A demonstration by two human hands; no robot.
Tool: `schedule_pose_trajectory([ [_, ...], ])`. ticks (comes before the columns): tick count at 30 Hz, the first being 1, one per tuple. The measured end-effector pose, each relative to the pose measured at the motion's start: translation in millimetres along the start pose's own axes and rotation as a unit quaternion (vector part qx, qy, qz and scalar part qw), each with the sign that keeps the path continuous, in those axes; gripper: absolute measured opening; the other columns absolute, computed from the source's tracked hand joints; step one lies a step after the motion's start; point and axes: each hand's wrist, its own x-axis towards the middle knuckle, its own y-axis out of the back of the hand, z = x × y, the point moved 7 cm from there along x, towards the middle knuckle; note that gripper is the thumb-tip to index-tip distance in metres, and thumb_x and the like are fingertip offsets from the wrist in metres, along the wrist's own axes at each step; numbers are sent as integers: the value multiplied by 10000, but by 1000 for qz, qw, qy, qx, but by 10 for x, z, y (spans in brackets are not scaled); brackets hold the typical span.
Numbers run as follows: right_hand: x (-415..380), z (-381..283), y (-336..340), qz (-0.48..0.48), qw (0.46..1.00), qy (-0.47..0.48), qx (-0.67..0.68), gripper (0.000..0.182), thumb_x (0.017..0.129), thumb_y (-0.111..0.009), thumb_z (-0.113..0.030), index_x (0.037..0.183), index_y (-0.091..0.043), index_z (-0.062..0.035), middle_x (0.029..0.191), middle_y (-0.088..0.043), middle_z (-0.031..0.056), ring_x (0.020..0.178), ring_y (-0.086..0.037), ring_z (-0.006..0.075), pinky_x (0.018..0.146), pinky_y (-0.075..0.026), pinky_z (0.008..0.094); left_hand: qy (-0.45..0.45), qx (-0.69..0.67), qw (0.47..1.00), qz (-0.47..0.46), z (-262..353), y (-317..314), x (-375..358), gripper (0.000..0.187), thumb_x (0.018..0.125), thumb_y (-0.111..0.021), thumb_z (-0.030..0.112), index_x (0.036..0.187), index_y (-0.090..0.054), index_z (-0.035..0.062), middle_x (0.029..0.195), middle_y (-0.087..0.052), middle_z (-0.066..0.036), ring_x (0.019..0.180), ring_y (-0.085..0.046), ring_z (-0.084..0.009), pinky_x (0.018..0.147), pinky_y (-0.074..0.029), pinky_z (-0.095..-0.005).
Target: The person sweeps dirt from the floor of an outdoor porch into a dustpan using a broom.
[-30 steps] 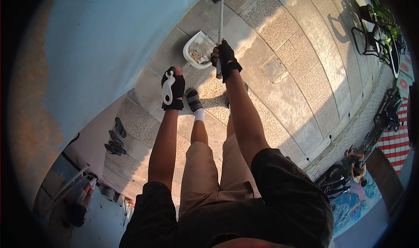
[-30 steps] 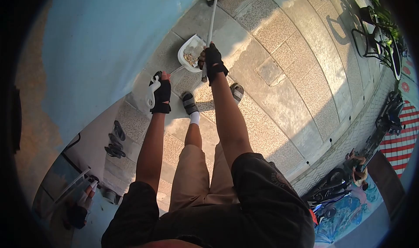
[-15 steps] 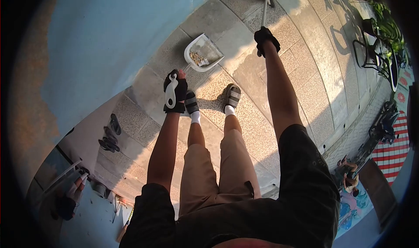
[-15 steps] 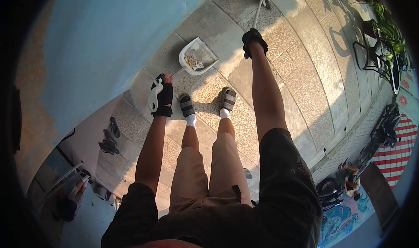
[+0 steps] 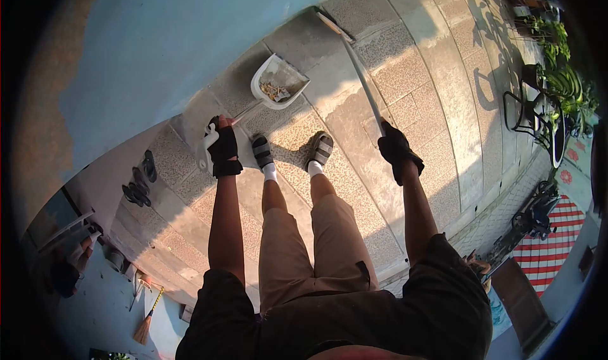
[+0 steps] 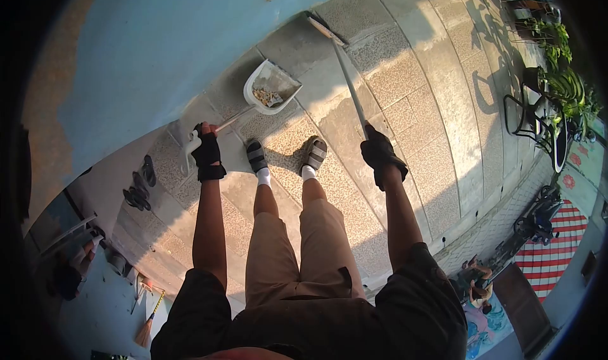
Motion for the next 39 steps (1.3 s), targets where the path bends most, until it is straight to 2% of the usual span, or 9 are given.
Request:
schedule_pose_trajectory([
  [8, 612, -422, -256, -1, 990, -95, 102, 346, 960, -332, -143, 1290, -426, -98, 791, -610, 168, 445, -592, 281, 331, -470, 400, 10, -1, 1000, 21, -551, 610, 309, 323, 967, -489, 302, 782, -587, 55, 677, -586, -15, 631, -521, -133, 615, -419, -304],
  [11, 984, -686, -812, 54, 987, 77, -128, 313, 900, -475, -111, 1183, -494, 20, 967, -649, 226, 910, -647, 375, 729, -550, 408, 32, 7, 999, 12, -664, 679, 421, 319, 971, -486, 313, 810, -581, 54, 717, -615, -26, 665, -553, -130, 644, -446, -300],
  [17, 175, -381, -1245, 1, 991, 104, -85, 279, 896, -452, -137, 1143, -517, -26, 1030, -620, 263, 980, -609, 416, 814, -503, 481, 41, -61, 996, 57, -806, 880, 561, 290, 965, -513, 307, 834, -571, 55, 726, -620, -32, 666, -559, -122, 625, -436, -270],
  [20, -472, -84, -969, 7, 994, 64, 89, 576, 807, -463, -89, 1382, -433, -80, 1065, -638, 228, 931, -635, 321, 787, -497, 397, 44, -76, 995, 49, -736, 956, 624, 272, 962, -524, 295, 856, -570, 48, 707, -604, -21, 661, -556, -123, 623, -429, -265],
  [21, -473, 149, -1016, 77, 985, 140, 72, 596, 818, -470, -77, 1410, -412, -108, 860, -651, 142, 702, -623, 222, 618, -494, 348, 57, -86, 993, 65, -701, 994, 636, 282, 962, -523, 295, 845, -574, 44, 697, -599, -18, 656, -552, -122, 622, -425, -267],
  [23, -877, 24, -878, -10, 975, 8, 221, 605, 841, -467, -74, 1435, -378, -141, 642, -539, 38, 475, -506, 140, 434, -414, 304, 72, -95, 989, 83, -747, 1067, 665, 292, 963, -521, 295, 833, -578, 39, 686, -595, -15, 652, -547, -121, 621, -421, -269],
  [29, -50, -348, -755, -137, 657, 118, 732, 261, 1000, -416, -248, 1259, -442, -239, 632, -364, -39, 470, -374, 44, 358, -356, 203, 32, -77, 996, 35, -716, 914, 700, 341, 964, -514, 304, 782, -596, 27, 686, -614, -29, 619, -521, -118, 599, -414, -275],
  [32, 823, -756, -934, -348, 318, 163, 867, 335, 1006, -413, -342, 748, -388, -129, 607, -344, -47, 492, -389, 66, 445, -379, 209, 35, -37, 999, 5, -494, 762, 627, 328, 963, -515, 300, 787, -589, 33, 682, -613, -36, 616, -537, -130, 578, -421, -280],
  [39, 721, -1053, -2036, -390, 388, 50, 833, 381, 979, -453, -418, 737, -405, -128, 586, -330, -45, 470, -360, 90, 430, -344, 228, -12, 16, 1000, -23, -418, 607, 565, 360, 970, -489, 321, 787, -574, 22, 707, -611, -48, 632, -547, -148, 574, -421, -303],
])
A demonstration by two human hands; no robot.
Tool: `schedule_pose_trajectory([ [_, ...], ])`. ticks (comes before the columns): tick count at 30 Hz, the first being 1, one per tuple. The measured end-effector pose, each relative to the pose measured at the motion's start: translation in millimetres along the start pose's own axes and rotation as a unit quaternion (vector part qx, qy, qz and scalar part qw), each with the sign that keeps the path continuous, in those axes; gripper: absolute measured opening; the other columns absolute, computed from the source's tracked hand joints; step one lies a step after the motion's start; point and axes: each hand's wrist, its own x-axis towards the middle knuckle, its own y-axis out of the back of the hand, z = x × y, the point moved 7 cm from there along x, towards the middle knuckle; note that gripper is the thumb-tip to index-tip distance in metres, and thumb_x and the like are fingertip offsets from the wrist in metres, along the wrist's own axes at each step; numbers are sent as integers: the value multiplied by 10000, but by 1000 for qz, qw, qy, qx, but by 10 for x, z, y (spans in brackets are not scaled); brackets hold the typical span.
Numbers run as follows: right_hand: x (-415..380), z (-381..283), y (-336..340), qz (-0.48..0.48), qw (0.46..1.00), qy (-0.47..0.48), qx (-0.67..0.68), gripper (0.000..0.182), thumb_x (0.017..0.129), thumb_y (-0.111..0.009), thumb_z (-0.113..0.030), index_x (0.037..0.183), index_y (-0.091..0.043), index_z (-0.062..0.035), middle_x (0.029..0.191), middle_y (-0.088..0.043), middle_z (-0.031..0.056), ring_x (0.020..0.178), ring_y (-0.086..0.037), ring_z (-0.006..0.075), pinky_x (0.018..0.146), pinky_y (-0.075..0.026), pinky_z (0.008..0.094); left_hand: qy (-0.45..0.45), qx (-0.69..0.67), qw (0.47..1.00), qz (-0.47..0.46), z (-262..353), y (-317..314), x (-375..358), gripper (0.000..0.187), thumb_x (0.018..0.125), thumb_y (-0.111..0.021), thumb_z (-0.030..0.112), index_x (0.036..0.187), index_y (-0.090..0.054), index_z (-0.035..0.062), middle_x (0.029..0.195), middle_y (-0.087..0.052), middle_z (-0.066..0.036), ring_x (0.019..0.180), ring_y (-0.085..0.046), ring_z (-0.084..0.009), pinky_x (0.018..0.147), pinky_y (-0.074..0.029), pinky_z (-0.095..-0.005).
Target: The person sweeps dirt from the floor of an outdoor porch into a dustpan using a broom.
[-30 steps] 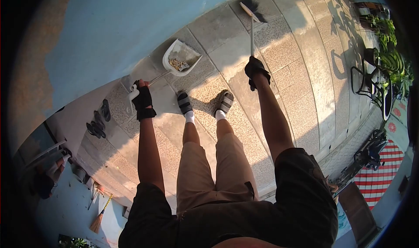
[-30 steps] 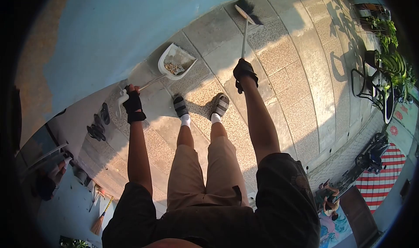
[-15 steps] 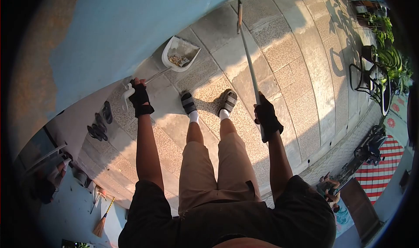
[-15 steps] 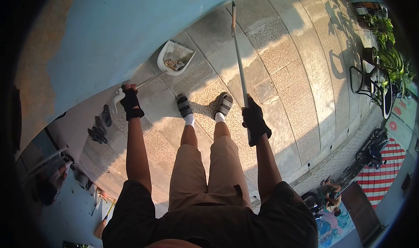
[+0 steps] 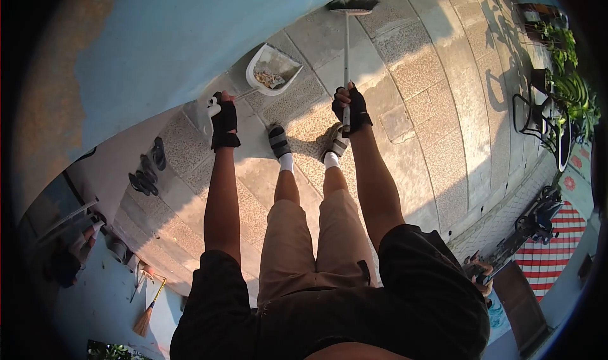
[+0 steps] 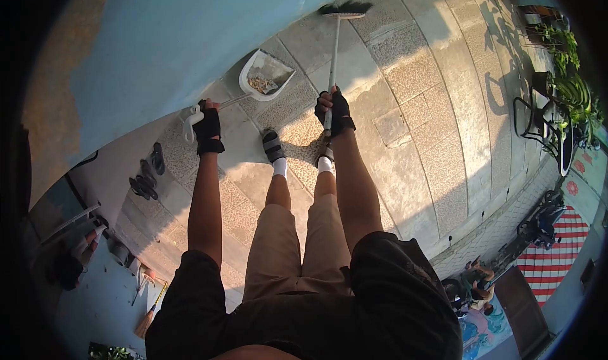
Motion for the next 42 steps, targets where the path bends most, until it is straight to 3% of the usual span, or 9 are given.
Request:
schedule_pose_trajectory([
  [2, -287, 224, 120, 77, 991, 52, -100, 209, 988, -448, -377, 1033, -479, -175, 634, -350, -43, 472, -353, 76, 393, -337, 221, 14, 6, 1000, 6, -95, 40, 5, 351, 970, -494, 316, 792, -572, 23, 708, -613, -55, 669, -570, -163, 611, -443, -317],
  [8, -1438, 281, -183, 269, 878, 87, -386, 306, 994, -421, -257, 1299, -434, -241, 605, -360, -60, 440, -367, 62, 355, -339, 218, 29, -8, 1000, 2, -109, 77, -7, 339, 957, -529, 355, 823, -588, 49, 756, -635, -34, 660, -543, -121, 613, -427, -278],
  [14, -1846, -342, -689, 428, 646, 142, -616, 93, 943, -472, -257, 908, -502, -176, 557, -349, -79, 432, -347, 53, 404, -317, 217, 83, -130, 988, 23, -28, 52, -98, 204, 921, -605, 210, 830, -598, 27, 813, -662, -53, 763, -620, -152, 735, -487, -298],
  [15, -1714, -458, -633, 423, 682, 98, -588, 164, 929, -472, -241, 1057, -547, -171, 574, -348, -63, 451, -343, 63, 428, -307, 223, 32, -79, 996, 21, 8, 66, -91, 157, 910, -613, 167, 863, -613, 17, 845, -666, -60, 809, -627, -157, 777, -487, -297],
  [17, -1339, -560, -827, 466, 545, 54, -695, 488, 940, -388, -257, 1404, -382, -106, 598, -408, 57, 470, -400, 168, 438, -340, 350, -20, -25, 999, 20, 9, 81, -104, 118, 899, -621, 124, 896, -627, 6, 876, -670, -68, 856, -633, -162, 820, -487, -295],
  [24, -517, -26, -356, 311, 277, 20, -909, 286, 906, -423, -124, 1156, -497, -8, 1001, -632, 263, 941, -633, 401, 766, -525, 474, -23, -44, 997, 61, 154, 139, -280, 166, 898, -570, 61, 1042, -637, 11, 945, -658, -65, 858, -584, -144, 813, -452, -277],
  [35, -2518, 265, -918, 416, 424, -5, -804, 583, 806, -439, -101, 1387, -410, -56, 975, -613, 201, 815, -600, 295, 691, -476, 401, -103, -65, 985, 119, 26, 489, 12, 87, 859, -569, 21, 899, -645, 31, 917, -669, -67, 841, -589, -163, 819, -452, -311],
  [40, -1888, -313, -926, 444, 458, 84, -765, 646, 802, -406, -103, 1442, -331, -71, 805, -577, 148, 570, -508, 211, 491, -394, 378, -45, -16, 985, 164, -210, 739, 104, 62, 880, -606, 64, 924, -632, 29, 904, -673, -69, 854, -602, -169, 848, -451, -312],
  [42, -1378, -662, -731, 422, 384, 82, -817, 617, 834, -396, -126, 1444, -317, -73, 852, -594, 151, 559, -516, 224, 479, -412, 397, -48, 19, 988, 148, -307, 764, 195, 74, 891, -622, 93, 917, -639, 26, 898, -673, -70, 835, -603, -173, 840, -456, -309],
])
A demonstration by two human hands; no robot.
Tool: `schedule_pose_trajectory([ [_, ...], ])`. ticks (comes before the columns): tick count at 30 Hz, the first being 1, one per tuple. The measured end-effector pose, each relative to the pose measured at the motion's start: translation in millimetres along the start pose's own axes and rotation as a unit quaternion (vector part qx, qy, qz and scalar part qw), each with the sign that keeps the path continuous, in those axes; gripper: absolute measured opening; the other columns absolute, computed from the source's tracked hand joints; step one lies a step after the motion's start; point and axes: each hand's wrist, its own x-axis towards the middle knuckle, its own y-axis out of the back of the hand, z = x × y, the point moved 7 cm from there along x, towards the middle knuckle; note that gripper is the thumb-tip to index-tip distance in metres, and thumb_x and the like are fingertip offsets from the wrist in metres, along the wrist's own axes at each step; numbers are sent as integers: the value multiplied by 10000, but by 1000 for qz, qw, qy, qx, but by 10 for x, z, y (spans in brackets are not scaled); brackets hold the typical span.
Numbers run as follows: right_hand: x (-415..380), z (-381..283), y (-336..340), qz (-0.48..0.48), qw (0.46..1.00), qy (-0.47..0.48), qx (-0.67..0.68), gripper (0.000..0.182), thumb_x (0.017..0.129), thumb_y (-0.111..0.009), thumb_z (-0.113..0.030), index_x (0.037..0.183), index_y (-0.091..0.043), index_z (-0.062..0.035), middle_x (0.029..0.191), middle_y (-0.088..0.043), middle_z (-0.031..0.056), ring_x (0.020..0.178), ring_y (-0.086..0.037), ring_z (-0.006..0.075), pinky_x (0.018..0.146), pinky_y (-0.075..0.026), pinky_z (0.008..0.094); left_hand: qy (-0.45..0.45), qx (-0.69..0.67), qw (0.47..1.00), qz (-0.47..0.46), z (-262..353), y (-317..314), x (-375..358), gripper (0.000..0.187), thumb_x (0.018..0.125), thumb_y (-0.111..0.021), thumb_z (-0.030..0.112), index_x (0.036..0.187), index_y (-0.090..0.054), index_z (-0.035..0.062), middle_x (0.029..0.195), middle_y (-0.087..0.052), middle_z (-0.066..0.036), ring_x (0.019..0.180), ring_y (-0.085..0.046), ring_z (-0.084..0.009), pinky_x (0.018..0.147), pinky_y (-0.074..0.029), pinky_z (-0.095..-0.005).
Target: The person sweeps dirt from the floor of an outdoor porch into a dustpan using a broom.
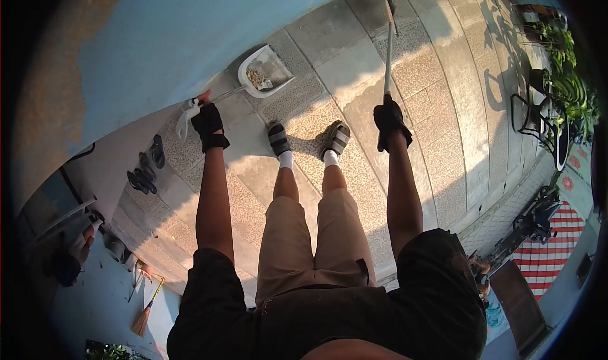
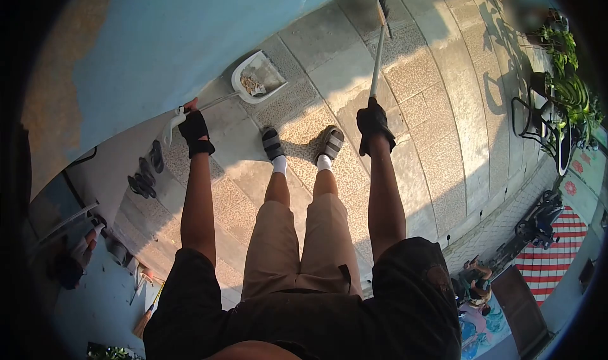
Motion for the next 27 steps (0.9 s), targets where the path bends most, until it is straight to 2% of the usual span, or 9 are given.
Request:
schedule_pose_trajectory([
  [2, -5, -385, -79, -88, 990, -86, 66, 573, 875, -391, -175, 1438, -325, -89, 891, -607, 160, 649, -595, 262, 463, -459, 427, 32, -54, 998, -18, -138, -57, 42, 56, 873, -639, 64, 895, -647, 12, 876, -670, -63, 830, -611, -177, 852, -460, -303],
  [5, 441, -237, -694, -138, 984, 39, -103, 497, 859, -423, -135, 1353, -453, -80, 1050, -614, 248, 963, -623, 350, 778, -512, 428, -23, -29, 999, -11, 115, -41, -99, 165, 853, -655, 34, 1008, -615, -7, 970, -655, -77, 934, -607, -185, 916, -453, -303],
  [7, 154, -343, -536, -100, 990, 61, -77, 532, 835, -451, -144, 1363, -449, -71, 1107, -608, 247, 1038, -596, 361, 827, -488, 409, -8, -60, 998, -1, -35, -33, -161, 252, 839, -670, 30, 1072, -581, -6, 1054, -628, -88, 1003, -587, -189, 954, -439, -309],
  [8, -15, -132, -565, -98, 994, 44, 36, 548, 842, -449, -132, 1390, -425, -123, 636, -448, 22, 522, -455, 140, 482, -409, 302, 5, -94, 995, 14, -112, 46, -182, 342, 825, -685, 26, 1136, -547, -6, 1138, -601, -99, 1073, -566, -193, 991, -424, -314],
  [10, -547, -21, -314, -133, 979, 18, 156, 585, 837, -449, -105, 1418, -407, -159, 588, -400, -36, 465, -392, 60, 412, -345, 250, 12, -66, 998, 9, -56, 68, -204, 416, 818, -697, 37, 1187, -507, -1, 1202, -562, -106, 1127, -535, -201, 1011, -411, -321],
  [15, -912, 622, -318, -97, 969, -76, 216, 489, 917, -457, -203, 1404, -423, -195, 545, -349, -60, 390, -334, 64, 350, -292, 246, 28, -46, 999, -1, -188, 137, -301, 607, 798, -736, 98, 1311, -426, 3, 1358, -461, -162, 1248, -449, -226, 1056, -359, -346],
  [20, -267, 354, -323, -109, 950, -68, 285, 584, 847, -426, -91, 1427, -378, -148, 640, -397, 2, 466, -394, 108, 431, -354, 270, 183, 0, 980, -81, -636, -102, -677, 799, 750, -793, 152, 1373, -314, 5, 1416, -390, -171, 1258, -436, -276, 1029, -373, -357],
  [24, 73, -38, -685, -160, 940, 8, 303, 652, 823, -426, -85, 1463, -335, -175, 637, -364, -30, 481, -376, 90, 430, -359, 262, 431, -51, 862, -262, -348, -508, -1552, 819, 784, -768, 225, 1413, -264, 79, 1452, -358, -99, 1273, -410, -238, 919, -416, -348],
  [27, -303, -98, -506, -113, 963, -42, 241, 659, 824, -445, -88, 1467, -332, -177, 634, -360, -24, 473, -376, 90, 425, -368, 266, 408, -89, 823, -384, -189, -852, -2060, 659, 829, -717, 198, 1370, -358, 87, 1322, -507, -58, 1141, -522, -194, 874, -441, -319],
])
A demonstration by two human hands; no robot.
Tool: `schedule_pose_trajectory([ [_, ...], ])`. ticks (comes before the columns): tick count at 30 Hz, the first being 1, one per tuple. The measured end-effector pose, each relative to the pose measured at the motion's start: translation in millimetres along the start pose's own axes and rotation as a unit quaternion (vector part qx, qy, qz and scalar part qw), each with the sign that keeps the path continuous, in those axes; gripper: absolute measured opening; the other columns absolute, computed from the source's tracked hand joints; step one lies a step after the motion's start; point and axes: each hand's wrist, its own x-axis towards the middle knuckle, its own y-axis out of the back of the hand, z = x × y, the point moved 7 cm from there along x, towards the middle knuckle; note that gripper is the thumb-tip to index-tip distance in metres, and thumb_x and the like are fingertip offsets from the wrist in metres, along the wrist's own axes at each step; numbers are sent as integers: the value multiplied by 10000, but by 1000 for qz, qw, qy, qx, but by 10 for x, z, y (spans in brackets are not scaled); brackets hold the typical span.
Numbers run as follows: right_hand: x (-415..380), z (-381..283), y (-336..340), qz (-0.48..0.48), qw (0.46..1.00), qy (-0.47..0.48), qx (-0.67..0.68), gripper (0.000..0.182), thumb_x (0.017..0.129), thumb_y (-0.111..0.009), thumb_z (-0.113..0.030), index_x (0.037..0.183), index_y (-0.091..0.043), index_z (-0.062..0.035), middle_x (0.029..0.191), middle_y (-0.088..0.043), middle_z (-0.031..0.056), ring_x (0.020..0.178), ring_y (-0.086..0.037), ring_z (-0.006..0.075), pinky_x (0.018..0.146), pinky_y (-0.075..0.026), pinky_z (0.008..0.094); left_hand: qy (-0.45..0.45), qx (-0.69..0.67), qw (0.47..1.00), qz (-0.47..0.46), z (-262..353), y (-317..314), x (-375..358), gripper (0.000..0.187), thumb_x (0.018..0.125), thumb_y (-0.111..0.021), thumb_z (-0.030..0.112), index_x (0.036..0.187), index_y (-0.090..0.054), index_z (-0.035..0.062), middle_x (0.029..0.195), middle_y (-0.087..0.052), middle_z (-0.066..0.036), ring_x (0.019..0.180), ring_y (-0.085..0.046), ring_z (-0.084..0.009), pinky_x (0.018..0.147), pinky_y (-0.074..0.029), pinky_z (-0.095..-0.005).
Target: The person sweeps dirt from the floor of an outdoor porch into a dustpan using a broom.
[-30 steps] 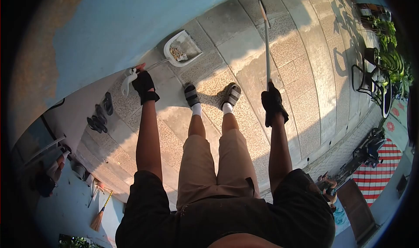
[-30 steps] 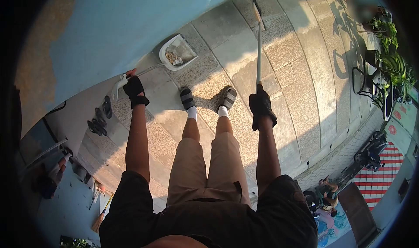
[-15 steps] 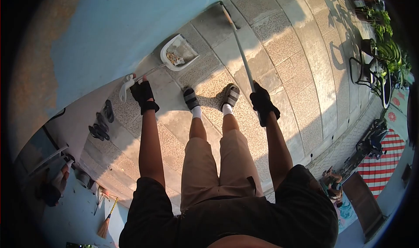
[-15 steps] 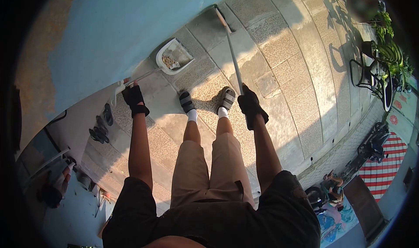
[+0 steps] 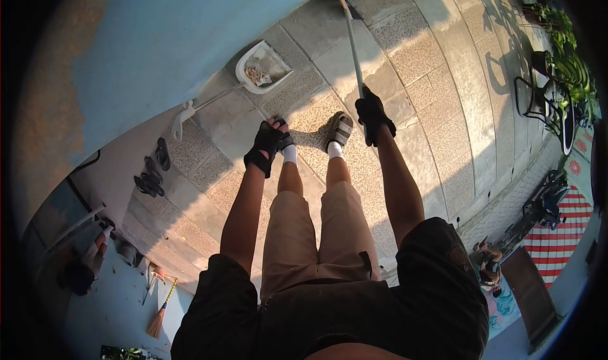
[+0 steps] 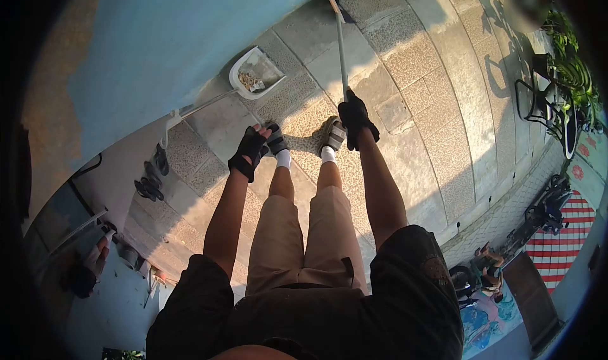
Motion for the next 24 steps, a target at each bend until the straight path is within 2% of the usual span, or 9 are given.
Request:
schedule_pose_trajectory([
  [3, -491, 365, 29, 13, 997, -6, 72, 651, 839, -473, -69, 1465, -339, -190, 658, -376, -20, 473, -375, 81, 409, -379, 254, -49, -40, 989, -134, -110, -527, -152, 383, 878, -652, 147, 1209, -486, 52, 1156, -608, -101, 1061, -575, -175, 814, -494, -282],
  [6, -917, 891, 110, 8, 987, -58, 149, 630, 875, -473, -50, 1469, -323, -193, 674, -397, -25, 479, -386, 72, 406, -380, 239, -14, -123, 955, -268, 383, -1124, -917, 276, 917, -599, 171, 1146, -526, 34, 1085, -618, -112, 1026, -595, -197, 856, -488, -324],
  [10, -1357, 1321, 303, 77, 994, -56, 54, 631, 867, -446, -34, 1465, -323, -193, 629, -379, -38, 450, -368, 58, 380, -352, 229, -93, -283, 766, -570, 1598, -1761, -2736, 517, 957, -448, 440, 1149, -510, -36, 1092, -576, -231, 1109, -549, -341, 981, -414, -432],
  [12, -1414, 1510, 332, 89, 994, -60, 14, 635, 857, -431, -26, 1461, -327, -192, 606, -365, -43, 433, -355, 52, 368, -339, 227, -17, -435, 602, -669, 2094, -1930, -3546, 682, 938, -435, 488, 1286, -405, -98, 1174, -498, -317, 1211, -480, -370, 1034, -355, -473],
  [13, -1417, 1636, 345, 82, 993, -73, 52, 591, 880, -438, -31, 1451, -318, -124, 599, -376, -48, 447, -367, 49, 383, -352, 219, 23, -492, 521, -697, 2213, -2004, -3841, 849, 867, -486, 627, 1356, -349, -54, 1330, -456, -242, 1285, -431, -314, 1039, -372, -450],
  [16, -1450, 1830, 215, 72, 983, -98, 134, 529, 924, -451, -41, 1429, -300, 12, 585, -396, -60, 474, -391, 43, 412, -379, 204, 114, -581, 484, -645, 2389, -2044, -4188, 761, 883, -492, 587, 1279, -441, -61, 1211, -569, -205, 1146, -559, -287, 1011, -407, -401],
  [18, -1565, 1876, 229, 81, 973, -111, 188, 652, 847, -433, -15, 1466, -321, -185, 622, -376, -37, 460, -393, 53, 376, -362, 233, 48, -617, 424, -661, 2373, -1965, -4228, 639, 909, -488, 530, 1187, -504, -46, 1070, -596, -191, 974, -583, -286, 880, -444, -381],
  [23, -2064, 2064, 180, 108, 973, -136, 150, 646, 873, -448, -25, 1477, -291, -194, 622, -385, -34, 418, -352, 58, 350, -337, 234, -67, -670, 276, -685, 2305, -1697, -4112, 458, 963, -480, 415, 1001, -630, -16, 786, -650, -162, 629, -631, -283, 619, -519, -340],
  [24, -2219, 2132, 128, 121, 963, -155, 182, 652, 868, -453, -19, 1475, -296, -198, 613, -387, -30, 415, -358, 63, 350, -342, 238, -70, -552, 390, -734, 2310, -1695, -3994, 441, 968, -473, 403, 981, -624, -11, 813, -649, -175, 671, -640, -291, 636, -519, -348],
])
